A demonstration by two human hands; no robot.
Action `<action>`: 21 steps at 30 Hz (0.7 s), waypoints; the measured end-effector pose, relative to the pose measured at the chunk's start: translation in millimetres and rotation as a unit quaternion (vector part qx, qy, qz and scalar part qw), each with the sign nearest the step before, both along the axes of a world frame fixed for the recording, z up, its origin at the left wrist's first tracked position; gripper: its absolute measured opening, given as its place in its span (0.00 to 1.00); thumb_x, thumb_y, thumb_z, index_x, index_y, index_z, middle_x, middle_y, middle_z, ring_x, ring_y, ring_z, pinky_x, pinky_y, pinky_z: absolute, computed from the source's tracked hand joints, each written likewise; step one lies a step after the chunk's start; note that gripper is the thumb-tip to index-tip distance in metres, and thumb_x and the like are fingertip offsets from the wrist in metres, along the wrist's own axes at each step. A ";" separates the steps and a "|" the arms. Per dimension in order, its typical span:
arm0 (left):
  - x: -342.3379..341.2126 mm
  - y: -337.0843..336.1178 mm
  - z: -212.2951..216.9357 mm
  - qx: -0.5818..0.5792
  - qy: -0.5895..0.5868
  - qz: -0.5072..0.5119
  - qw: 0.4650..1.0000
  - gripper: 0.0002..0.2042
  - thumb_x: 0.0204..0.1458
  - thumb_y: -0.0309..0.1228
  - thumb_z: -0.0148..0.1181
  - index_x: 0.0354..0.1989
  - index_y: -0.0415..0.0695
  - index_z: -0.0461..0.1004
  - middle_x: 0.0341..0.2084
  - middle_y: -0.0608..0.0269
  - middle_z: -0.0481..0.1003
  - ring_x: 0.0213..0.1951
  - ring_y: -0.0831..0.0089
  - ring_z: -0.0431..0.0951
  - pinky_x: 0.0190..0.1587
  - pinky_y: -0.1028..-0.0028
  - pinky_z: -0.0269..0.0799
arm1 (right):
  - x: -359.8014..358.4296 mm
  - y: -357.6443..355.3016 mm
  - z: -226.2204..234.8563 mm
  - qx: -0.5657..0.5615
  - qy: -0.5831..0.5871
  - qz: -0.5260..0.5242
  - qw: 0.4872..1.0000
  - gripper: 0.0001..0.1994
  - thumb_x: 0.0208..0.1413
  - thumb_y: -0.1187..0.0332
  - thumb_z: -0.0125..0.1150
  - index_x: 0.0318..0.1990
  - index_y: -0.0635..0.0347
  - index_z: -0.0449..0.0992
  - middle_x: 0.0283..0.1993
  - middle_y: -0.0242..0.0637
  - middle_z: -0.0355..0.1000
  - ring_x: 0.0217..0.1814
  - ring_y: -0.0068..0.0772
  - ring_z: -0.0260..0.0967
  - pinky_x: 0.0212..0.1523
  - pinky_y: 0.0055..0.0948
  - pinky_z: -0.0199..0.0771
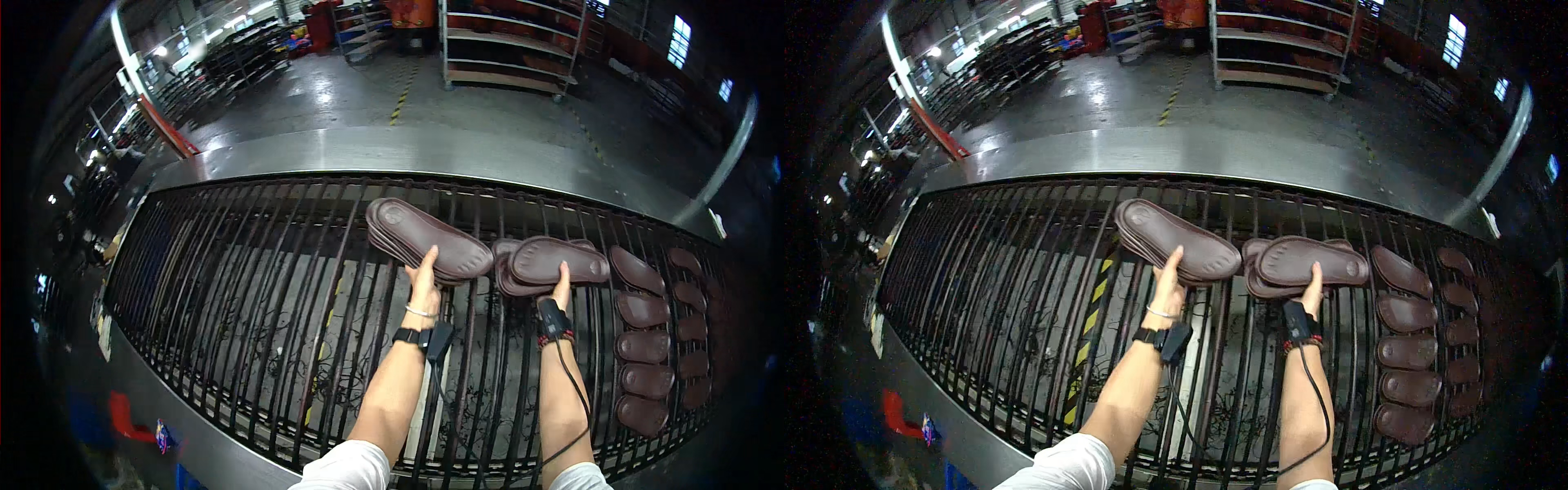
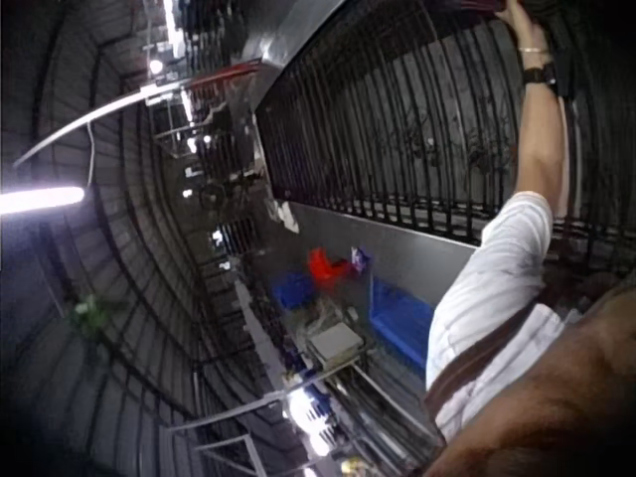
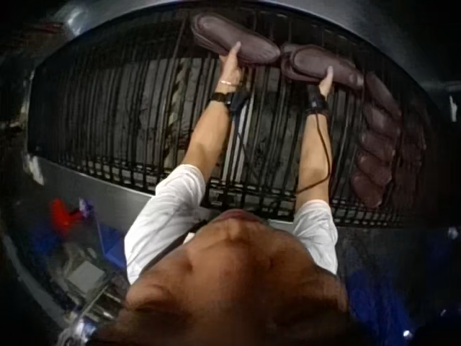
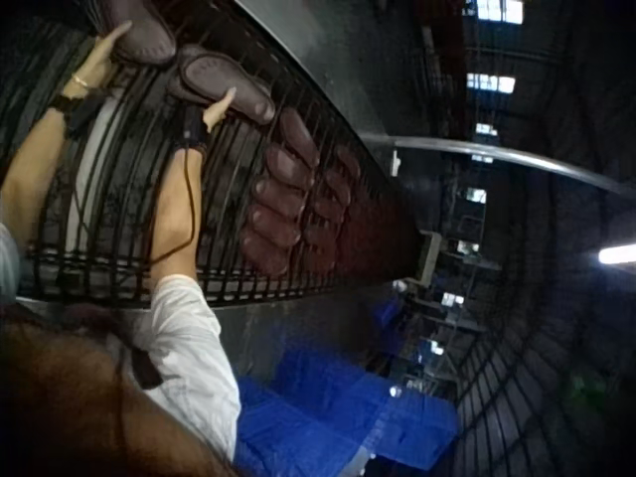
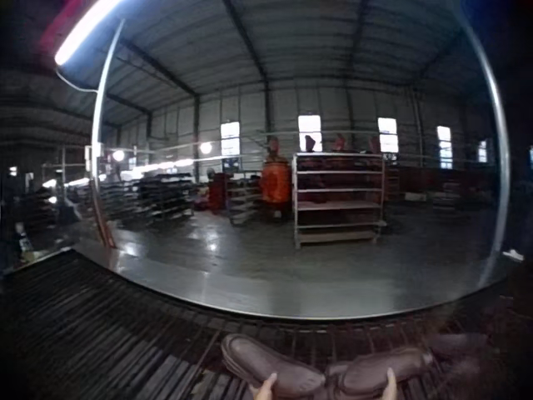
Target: Collect insoles from a conveyor belt and place them into a blue storage basket.
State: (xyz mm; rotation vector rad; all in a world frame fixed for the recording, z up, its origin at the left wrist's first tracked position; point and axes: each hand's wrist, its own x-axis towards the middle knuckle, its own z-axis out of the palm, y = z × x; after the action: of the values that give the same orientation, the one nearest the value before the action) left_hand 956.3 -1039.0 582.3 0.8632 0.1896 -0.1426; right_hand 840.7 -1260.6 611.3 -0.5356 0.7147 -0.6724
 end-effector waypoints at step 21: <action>-435.9 253.8 168.4 0.324 -0.094 -0.352 0.873 0.42 0.34 0.35 0.68 0.56 0.34 0.48 0.51 0.51 0.59 0.53 0.66 0.60 0.56 0.70 0.54 | -369.3 201.8 119.6 -0.063 0.059 0.489 0.868 0.33 0.47 0.67 0.57 0.59 0.60 0.47 0.55 0.38 0.56 0.56 0.34 0.54 0.54 0.31 0.56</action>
State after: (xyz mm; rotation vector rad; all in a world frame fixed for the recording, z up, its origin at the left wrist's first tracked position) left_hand 520.4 -785.2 750.8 1.5889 -0.2960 -0.7047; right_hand 471.4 -1058.8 730.9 -0.9648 0.4200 0.2768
